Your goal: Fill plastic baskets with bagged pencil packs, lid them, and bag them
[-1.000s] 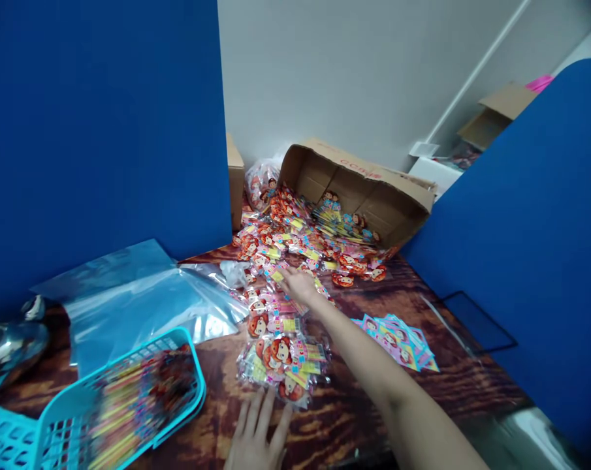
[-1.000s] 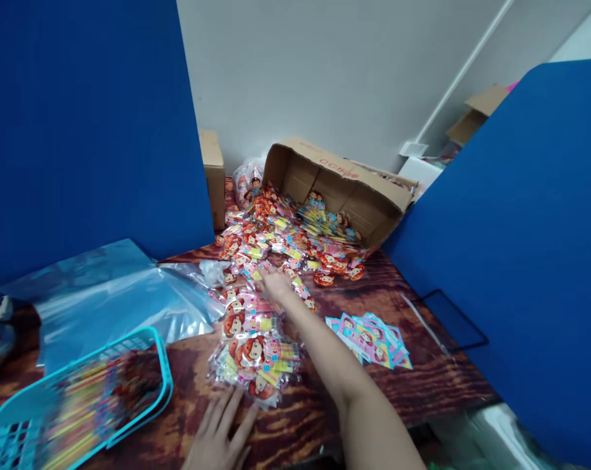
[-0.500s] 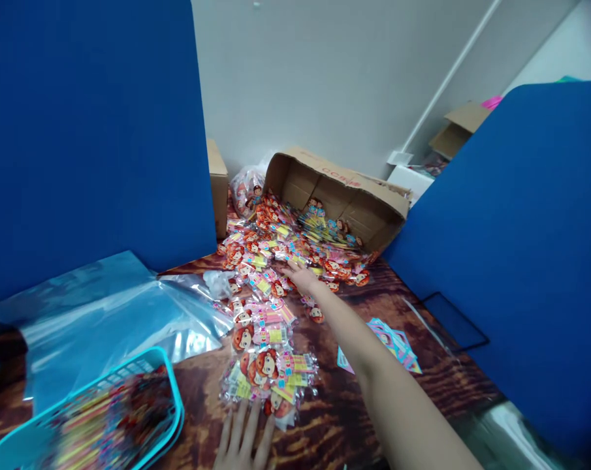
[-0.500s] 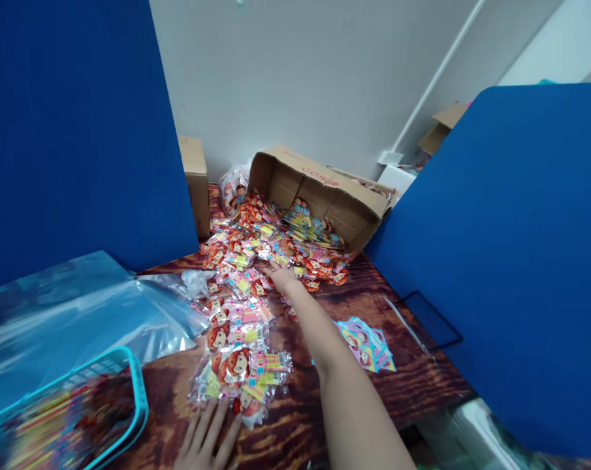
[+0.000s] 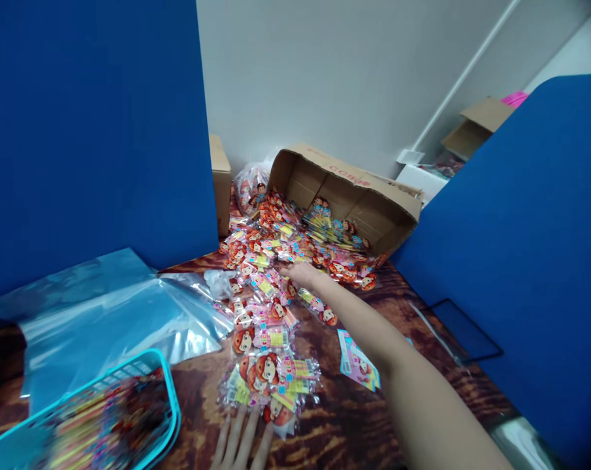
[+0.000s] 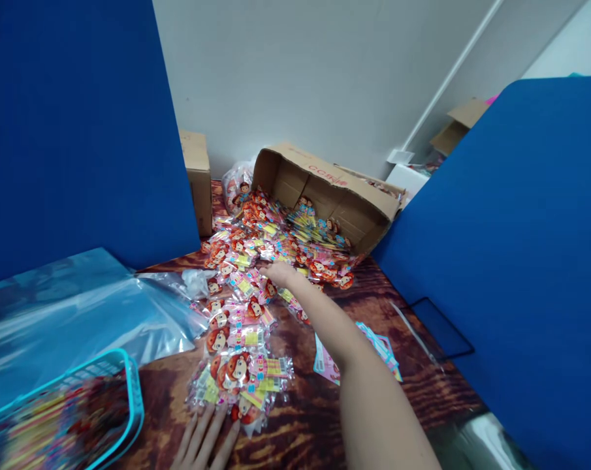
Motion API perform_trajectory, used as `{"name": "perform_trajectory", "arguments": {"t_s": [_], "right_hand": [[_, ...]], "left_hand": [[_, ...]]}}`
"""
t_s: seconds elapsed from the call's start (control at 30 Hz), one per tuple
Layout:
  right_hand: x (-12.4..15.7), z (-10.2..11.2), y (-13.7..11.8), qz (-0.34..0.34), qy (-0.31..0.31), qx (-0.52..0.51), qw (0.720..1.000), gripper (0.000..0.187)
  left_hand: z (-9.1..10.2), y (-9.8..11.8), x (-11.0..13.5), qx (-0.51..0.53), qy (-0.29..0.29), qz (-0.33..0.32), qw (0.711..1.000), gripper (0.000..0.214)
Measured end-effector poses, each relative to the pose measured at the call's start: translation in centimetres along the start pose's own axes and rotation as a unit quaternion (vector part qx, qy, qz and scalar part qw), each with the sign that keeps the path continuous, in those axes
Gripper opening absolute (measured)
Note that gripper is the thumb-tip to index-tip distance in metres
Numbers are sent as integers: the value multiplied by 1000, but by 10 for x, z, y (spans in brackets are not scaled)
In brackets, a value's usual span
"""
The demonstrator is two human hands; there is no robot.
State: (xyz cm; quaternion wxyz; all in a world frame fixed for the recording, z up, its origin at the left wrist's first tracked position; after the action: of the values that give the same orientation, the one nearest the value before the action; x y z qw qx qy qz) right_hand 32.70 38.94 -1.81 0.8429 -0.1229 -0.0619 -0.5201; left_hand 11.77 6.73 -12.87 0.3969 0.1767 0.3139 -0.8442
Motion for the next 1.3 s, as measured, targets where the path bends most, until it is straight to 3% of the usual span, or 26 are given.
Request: {"name": "perform_trajectory", "arguments": {"t_s": [0.23, 0.37, 0.47, 0.63, 0.77, 0.83, 0.97, 1.07, 1.2, 1.3], "right_hand": [[5, 6, -15, 85, -77, 64, 991, 40], [6, -9, -23, 119, -99, 82, 985, 74], [5, -20, -26, 125, -101, 99, 982, 82], [9, -17, -26, 134, -80, 126, 980, 61], [20, 2, -28, 140, -51, 133, 980, 25], [27, 15, -28, 137, -34, 128, 982, 18], [46, 42, -31, 110, -3, 98, 989, 20], [58, 50, -39, 86, 4, 52, 995, 31], [66, 35, -59, 109, -50, -69, 990, 53], [65, 13, -58, 47, -82, -145, 985, 58]], "left_hand": [[0, 0, -2, 25, 22, 2, 999, 49], [3, -2, -4, 32, 24, 9, 999, 48], [7, -3, -8, 36, 22, 12, 999, 47], [12, -5, -15, 53, 25, 30, 998, 41], [15, -5, -17, 57, 18, 39, 997, 39], [17, -4, -18, 64, 11, 50, 997, 41], [24, -2, -19, 75, -12, 68, 995, 47], [29, -3, -21, 83, -28, 73, 993, 49], [35, -6, -24, 84, -41, 70, 993, 47], [35, -8, -25, 75, -44, 62, 994, 44]]}}
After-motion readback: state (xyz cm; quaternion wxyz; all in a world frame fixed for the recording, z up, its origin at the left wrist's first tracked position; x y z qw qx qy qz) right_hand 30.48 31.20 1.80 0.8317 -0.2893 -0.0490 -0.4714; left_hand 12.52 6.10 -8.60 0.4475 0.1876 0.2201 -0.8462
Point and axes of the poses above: each hand's wrist, its own x-axis away from the middle knuckle, its own z-axis out of the back of the hand, y = z × x, the point moved 3 cm from there along -x, towards the middle knuckle, and after that the axes turned 11 degrees about -x, right-handed, at the moved point
